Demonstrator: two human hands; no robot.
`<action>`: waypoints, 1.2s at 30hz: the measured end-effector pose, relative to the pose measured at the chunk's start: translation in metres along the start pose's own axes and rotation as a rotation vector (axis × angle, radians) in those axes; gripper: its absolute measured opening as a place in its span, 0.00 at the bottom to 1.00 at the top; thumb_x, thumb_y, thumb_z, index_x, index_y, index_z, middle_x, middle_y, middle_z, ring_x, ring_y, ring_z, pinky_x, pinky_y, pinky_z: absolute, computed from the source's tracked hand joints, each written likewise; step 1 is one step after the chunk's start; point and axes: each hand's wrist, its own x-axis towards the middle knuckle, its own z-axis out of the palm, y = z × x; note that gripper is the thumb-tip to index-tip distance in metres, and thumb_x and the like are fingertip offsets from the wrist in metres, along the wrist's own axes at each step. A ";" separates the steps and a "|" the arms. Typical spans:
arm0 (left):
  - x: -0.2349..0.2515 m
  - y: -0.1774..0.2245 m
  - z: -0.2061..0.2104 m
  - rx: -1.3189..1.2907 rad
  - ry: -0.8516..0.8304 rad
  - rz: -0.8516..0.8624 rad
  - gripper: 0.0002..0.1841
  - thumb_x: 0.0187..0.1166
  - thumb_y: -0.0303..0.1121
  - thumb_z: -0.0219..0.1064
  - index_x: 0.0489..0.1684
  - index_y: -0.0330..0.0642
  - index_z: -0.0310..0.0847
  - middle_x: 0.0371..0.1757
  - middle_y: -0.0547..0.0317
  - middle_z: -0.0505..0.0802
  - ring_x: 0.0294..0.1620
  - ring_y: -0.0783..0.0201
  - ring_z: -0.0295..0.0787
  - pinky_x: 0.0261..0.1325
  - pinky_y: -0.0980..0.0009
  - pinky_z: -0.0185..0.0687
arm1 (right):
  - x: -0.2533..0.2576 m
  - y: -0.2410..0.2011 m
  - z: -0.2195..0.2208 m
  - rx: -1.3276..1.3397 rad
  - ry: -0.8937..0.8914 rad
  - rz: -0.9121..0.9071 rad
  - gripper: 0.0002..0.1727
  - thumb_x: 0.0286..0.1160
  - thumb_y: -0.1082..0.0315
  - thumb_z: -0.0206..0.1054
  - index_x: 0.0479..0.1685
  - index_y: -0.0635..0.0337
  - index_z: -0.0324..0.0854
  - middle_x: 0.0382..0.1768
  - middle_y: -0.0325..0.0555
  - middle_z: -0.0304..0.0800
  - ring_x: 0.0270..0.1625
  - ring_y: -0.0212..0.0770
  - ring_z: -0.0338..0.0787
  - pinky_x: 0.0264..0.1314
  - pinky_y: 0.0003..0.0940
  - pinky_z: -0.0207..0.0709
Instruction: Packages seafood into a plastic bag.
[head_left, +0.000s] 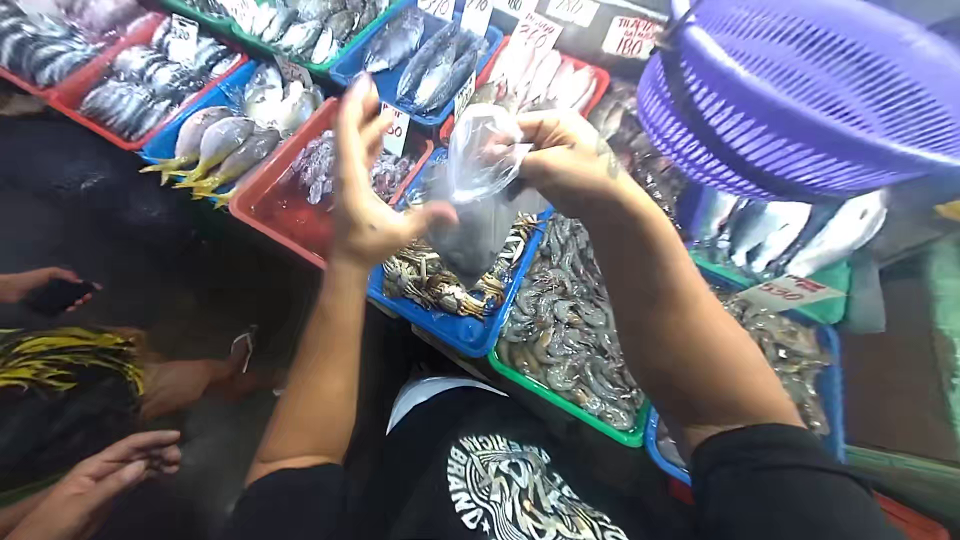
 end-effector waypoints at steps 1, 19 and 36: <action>-0.017 -0.004 0.022 0.019 -0.071 -0.095 0.78 0.38 0.67 0.89 0.91 0.24 0.47 0.89 0.29 0.64 0.89 0.44 0.64 0.89 0.50 0.66 | 0.002 -0.009 0.005 0.007 0.007 0.034 0.05 0.80 0.73 0.63 0.41 0.60 0.85 0.28 0.37 0.91 0.25 0.30 0.88 0.28 0.29 0.87; 0.022 0.028 0.103 -0.594 -0.120 -0.716 0.21 0.96 0.38 0.42 0.60 0.42 0.84 0.52 0.62 0.94 0.58 0.70 0.89 0.67 0.65 0.85 | -0.034 -0.113 -0.039 -1.077 0.067 -0.099 0.70 0.38 0.35 0.88 0.94 0.28 0.51 0.78 0.64 0.70 0.69 0.66 0.80 0.61 0.67 0.77; -0.083 0.141 0.176 -1.013 -0.379 -0.481 0.23 0.93 0.49 0.48 0.24 0.55 0.78 0.24 0.70 0.84 0.39 0.64 0.87 0.68 0.52 0.81 | -0.169 -0.099 -0.115 -0.911 -0.115 -0.400 0.50 0.52 0.50 0.87 0.83 0.46 0.70 0.63 0.54 0.86 0.64 0.56 0.86 0.66 0.61 0.77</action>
